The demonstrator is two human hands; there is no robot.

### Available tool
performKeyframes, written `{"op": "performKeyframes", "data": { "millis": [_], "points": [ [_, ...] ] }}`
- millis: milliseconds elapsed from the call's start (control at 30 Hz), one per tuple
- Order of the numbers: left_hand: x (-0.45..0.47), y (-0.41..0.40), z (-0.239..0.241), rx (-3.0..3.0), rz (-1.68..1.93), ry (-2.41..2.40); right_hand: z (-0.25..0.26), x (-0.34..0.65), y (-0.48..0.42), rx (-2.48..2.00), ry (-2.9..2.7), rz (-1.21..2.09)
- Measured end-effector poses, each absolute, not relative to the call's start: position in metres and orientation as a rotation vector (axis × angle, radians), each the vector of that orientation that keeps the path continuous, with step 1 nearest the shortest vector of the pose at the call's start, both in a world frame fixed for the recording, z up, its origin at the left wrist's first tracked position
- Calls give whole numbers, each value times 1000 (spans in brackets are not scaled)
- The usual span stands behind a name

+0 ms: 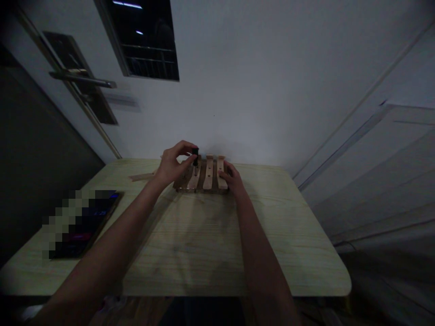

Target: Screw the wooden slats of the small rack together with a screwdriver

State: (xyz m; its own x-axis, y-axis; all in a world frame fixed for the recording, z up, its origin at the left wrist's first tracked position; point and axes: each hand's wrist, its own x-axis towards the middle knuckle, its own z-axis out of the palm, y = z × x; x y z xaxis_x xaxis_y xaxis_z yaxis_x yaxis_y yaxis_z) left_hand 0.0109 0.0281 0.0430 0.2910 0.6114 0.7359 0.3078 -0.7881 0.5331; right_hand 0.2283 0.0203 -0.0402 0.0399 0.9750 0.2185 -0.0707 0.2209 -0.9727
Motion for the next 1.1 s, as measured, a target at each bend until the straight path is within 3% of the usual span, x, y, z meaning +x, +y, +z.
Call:
{"op": "performKeyframes", "data": {
  "millis": [400, 700, 1100],
  "points": [
    [13, 26, 39, 2319, 1455, 922, -42, 231, 22, -1028, -1280, 1041],
    [18, 27, 40, 2331, 1662, 958, -39, 228, 22, -1028, -1244, 1046],
    [16, 26, 40, 2220, 1486, 760, -45, 231, 24, -1034, -1247, 1038]
  ]
}}
